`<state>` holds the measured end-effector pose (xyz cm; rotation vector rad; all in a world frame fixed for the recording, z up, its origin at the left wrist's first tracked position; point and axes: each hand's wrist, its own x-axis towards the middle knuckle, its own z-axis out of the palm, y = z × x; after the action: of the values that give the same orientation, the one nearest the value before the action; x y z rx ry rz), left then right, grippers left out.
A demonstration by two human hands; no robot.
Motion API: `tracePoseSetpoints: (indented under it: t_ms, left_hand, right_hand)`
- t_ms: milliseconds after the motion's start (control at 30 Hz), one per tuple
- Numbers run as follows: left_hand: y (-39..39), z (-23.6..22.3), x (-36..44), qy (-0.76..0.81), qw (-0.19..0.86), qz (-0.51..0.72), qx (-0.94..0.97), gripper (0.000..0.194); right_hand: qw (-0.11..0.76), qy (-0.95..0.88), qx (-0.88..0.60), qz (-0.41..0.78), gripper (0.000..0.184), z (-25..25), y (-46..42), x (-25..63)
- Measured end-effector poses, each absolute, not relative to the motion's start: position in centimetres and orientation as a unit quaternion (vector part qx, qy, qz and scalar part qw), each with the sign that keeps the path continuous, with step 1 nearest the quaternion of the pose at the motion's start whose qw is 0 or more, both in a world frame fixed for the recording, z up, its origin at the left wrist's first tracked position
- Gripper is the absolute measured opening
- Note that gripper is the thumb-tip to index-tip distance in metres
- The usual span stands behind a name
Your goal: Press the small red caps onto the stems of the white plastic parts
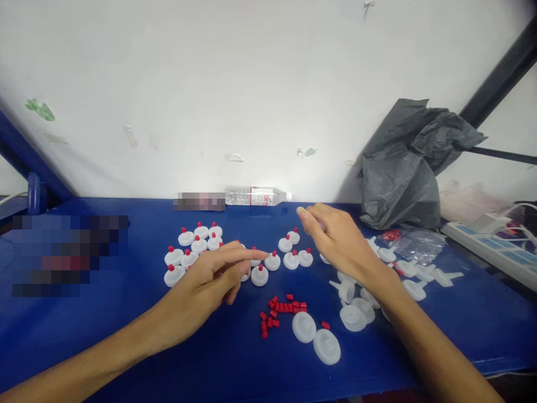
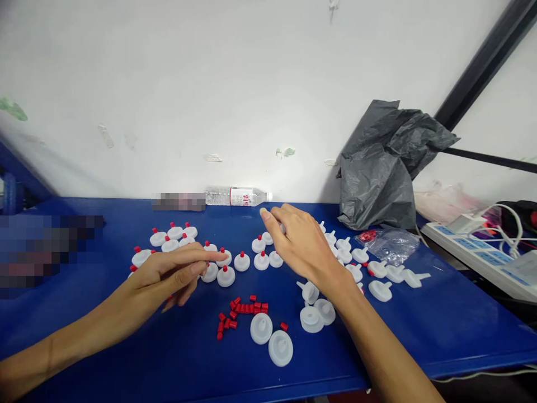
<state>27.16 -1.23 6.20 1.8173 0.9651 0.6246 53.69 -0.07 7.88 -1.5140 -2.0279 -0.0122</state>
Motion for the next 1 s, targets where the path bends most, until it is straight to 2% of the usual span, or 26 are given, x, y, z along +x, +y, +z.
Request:
tracePoseSetpoints:
  t_ms: [200,433,667,800,1000]
  left_hand:
    - [-1.2,6.0,27.6,0.429,0.458,0.327,0.707,0.038]
    - [-0.7,6.0,27.8,0.415,0.463,0.380,0.685,0.031]
    - [-0.7,5.9,27.8,0.440,0.422,0.367,0.703,0.037]
    - [-0.8,5.8,27.8,0.441,0.396,0.360,0.720,0.025]
    - [-0.9,5.6,27.6,0.403,0.385,0.348,0.754,0.024]
  right_hand:
    - [0.325,-0.784,-0.528,0.026,0.015,8.0,-0.7,53.7]
    - [0.342,-0.828,-0.442,0.057,0.034,7.0,-0.7,52.7]
    - [0.333,-0.868,-0.360,0.084,0.023,6.8,-1.3,51.6]
    - [0.326,-0.882,-0.325,0.103,0.026,6.3,-1.3,51.1]
    - [0.323,-0.890,-0.305,0.104,0.028,5.6,-1.3,50.7]
